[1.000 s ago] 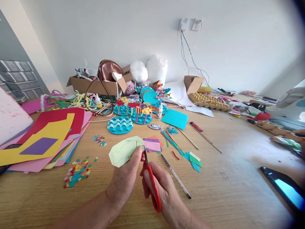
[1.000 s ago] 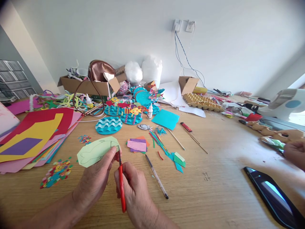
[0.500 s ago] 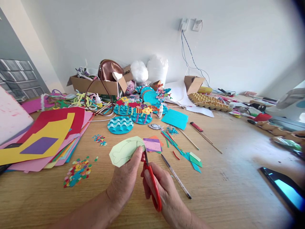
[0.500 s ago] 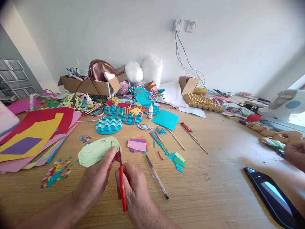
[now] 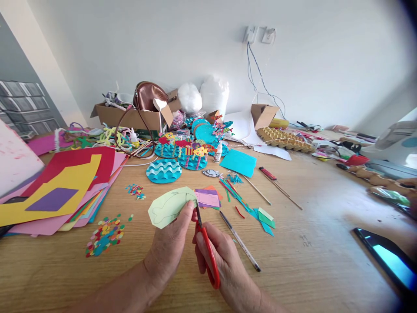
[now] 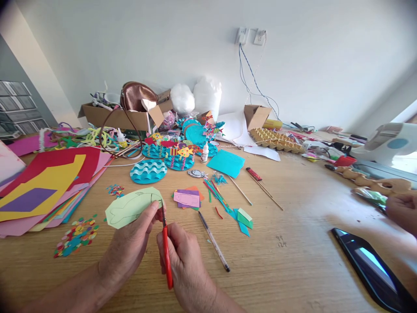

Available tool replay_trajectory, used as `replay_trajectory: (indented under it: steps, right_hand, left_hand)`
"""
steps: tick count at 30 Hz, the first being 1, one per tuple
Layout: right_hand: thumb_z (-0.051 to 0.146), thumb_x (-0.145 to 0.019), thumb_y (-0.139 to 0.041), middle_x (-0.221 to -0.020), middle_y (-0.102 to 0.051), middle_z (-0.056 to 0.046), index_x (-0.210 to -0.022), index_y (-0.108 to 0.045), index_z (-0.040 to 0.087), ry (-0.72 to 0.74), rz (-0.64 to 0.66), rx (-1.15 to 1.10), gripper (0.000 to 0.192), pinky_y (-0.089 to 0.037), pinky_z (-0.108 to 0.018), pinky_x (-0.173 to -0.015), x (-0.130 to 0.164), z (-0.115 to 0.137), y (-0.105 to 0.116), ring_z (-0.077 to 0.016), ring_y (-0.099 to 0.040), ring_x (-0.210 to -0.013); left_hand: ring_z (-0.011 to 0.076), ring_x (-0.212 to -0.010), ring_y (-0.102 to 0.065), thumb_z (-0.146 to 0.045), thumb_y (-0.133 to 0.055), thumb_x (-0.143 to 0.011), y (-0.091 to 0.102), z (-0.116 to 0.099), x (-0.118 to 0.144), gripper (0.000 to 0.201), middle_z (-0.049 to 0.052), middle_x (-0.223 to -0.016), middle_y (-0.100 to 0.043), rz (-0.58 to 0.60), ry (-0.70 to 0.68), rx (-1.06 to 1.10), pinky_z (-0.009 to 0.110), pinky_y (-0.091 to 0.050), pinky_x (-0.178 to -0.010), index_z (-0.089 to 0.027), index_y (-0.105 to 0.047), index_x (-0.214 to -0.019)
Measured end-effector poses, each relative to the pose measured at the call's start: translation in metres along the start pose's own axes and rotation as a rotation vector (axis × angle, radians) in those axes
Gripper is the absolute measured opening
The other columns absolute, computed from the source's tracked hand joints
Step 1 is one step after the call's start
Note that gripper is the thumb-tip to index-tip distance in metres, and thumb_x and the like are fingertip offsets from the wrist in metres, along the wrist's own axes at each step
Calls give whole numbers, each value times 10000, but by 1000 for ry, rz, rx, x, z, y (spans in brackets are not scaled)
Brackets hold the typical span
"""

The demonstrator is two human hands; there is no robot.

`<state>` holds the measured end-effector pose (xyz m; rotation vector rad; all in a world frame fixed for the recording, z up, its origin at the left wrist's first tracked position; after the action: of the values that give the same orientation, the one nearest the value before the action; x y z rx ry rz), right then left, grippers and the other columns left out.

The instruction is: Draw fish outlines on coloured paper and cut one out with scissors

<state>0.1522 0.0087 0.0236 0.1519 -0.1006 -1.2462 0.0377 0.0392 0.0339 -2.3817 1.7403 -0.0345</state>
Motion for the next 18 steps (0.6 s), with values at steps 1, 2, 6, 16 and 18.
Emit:
replay_trajectory:
  steps: [1,2,6,16,18]
  right_hand:
    - [433,-917,-401,-479,-426,62,-628,-398,204,2,1,0,368,-298,-161,-392,0,0,0,-66,-381,-415]
    - [427,-917,-398,-478,-426,63,-627,-398,204,0,2,0,366,-296,-160,-388,-1,0,0,-65,-380,-410]
    - [421,-919,-381,-475,-421,65,-625,-391,207,-7,-5,-8,363,-293,-154,-374,-2,0,-1,-61,-377,-394]
    - [442,-918,-387,-468,-418,70,-633,-399,204,6,13,-12,371,-304,-154,-376,0,-1,0,-61,-382,-388]
    - [442,-919,-391,-477,-419,69,-638,-398,204,1,15,-20,368,-305,-155,-381,0,-1,0,-61,-384,-395]
  left_hand:
    - [199,-868,-644,-416,-645,-738,0,1,0,219,16,-872,-702,12,-3,10,316,-455,-849,-201,-635,-778]
    - [198,-873,-643,-415,-643,-746,0,3,-1,215,15,-879,-702,21,-4,17,314,-456,-845,-203,-632,-783]
    - [188,-858,-640,-410,-657,-744,1,5,-2,211,7,-878,-703,25,-1,32,306,-458,-827,-209,-631,-805]
    - [178,-826,-634,-419,-659,-739,2,5,-1,230,4,-873,-696,-2,7,17,287,-466,-790,-203,-627,-812]
    - [184,-837,-634,-425,-661,-731,2,4,0,242,8,-872,-692,-16,19,19,287,-471,-782,-200,-624,-812]
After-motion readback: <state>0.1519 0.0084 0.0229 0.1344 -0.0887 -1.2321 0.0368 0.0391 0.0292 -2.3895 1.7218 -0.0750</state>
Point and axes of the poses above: each hand's wrist, its own x-axis away from the middle knuckle, its own y-axis out of the back of the hand, z = x × y, the point moved 3 cm from there along -x, towards the middle knuckle
